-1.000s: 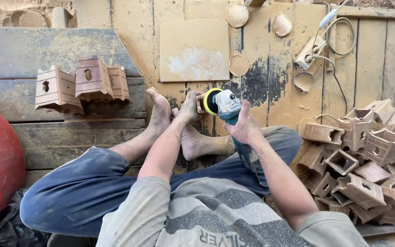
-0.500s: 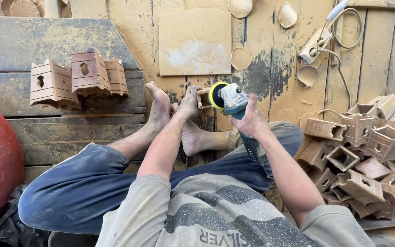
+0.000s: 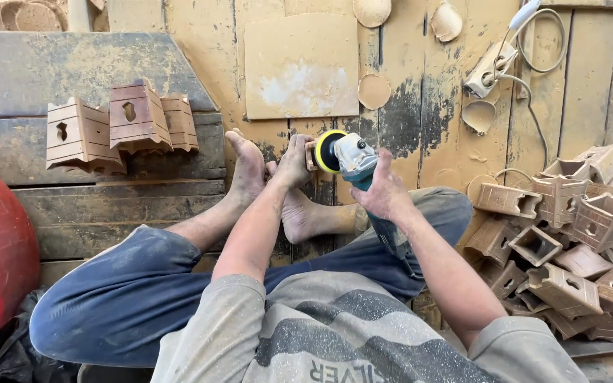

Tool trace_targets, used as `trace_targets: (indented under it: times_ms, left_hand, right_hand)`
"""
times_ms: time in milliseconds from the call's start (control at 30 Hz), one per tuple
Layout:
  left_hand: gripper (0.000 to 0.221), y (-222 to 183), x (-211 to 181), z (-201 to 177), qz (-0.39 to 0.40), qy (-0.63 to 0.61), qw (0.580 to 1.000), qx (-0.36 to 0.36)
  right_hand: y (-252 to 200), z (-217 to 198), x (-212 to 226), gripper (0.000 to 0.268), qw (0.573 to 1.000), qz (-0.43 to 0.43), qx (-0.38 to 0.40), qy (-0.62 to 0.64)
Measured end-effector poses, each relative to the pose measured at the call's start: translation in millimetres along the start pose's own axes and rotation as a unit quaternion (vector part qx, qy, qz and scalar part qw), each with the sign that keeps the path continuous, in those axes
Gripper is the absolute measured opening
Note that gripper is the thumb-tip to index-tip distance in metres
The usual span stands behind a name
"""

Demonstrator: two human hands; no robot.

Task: Sanding small decorative wooden blocks using an angle grinder with a sanding disc while sitting on the floor.

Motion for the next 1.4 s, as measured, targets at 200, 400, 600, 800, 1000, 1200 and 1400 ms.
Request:
trace_targets:
  times_ms: [200, 400, 600, 800, 1000, 1200, 1400]
  left_hand:
    - [0.067, -12, -10, -7, 0.013, -0.002, 1.0, -0.001]
    - [0.073, -14, -36, -4, 0.008, 0.009, 1.0, -0.001]
    - [0.1, -3, -48, -44, 0.06, 0.116, 0.991, 0.005]
    - [0.074, 65, -107, -89, 0.217, 0.381, 0.898, -0.02]
    - [0.048, 149, -109, -59, 0.25, 0.63, 0.734, 0.042]
    - [0.056, 166, -112, -24, 0.216, 0.684, 0.687, 0.113]
    - [0.058, 109, -174, -58, 0.249, 0.668, 0.693, 0.113]
  right_hand:
    - [10, 9, -19, 0.09, 1.0, 0.001, -0.01, -0.001]
    - [-6, -4, -43, 0.083, 0.995, -0.039, -0.045, 0.076]
    - [-30, -9, -114, 0.107, 0.976, 0.009, -0.115, 0.186]
    - [-34, -3, -144, 0.106, 0.954, 0.06, -0.126, 0.265]
    - [-26, 4, -147, 0.105, 0.943, 0.01, -0.147, 0.297]
    - [-20, 8, -154, 0.108, 0.946, 0.012, -0.13, 0.297]
    - [-16, 3, -151, 0.106, 0.949, 0.022, -0.108, 0.296]
Point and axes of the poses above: each hand's wrist, its own y-axis towards the middle knuckle, its own z-axis out of the palm, x = y × z, the point moved 5 cm from there along y, towards the middle knuckle, and after that the axes turned 9 degrees about -x, right-handed, at the moved point
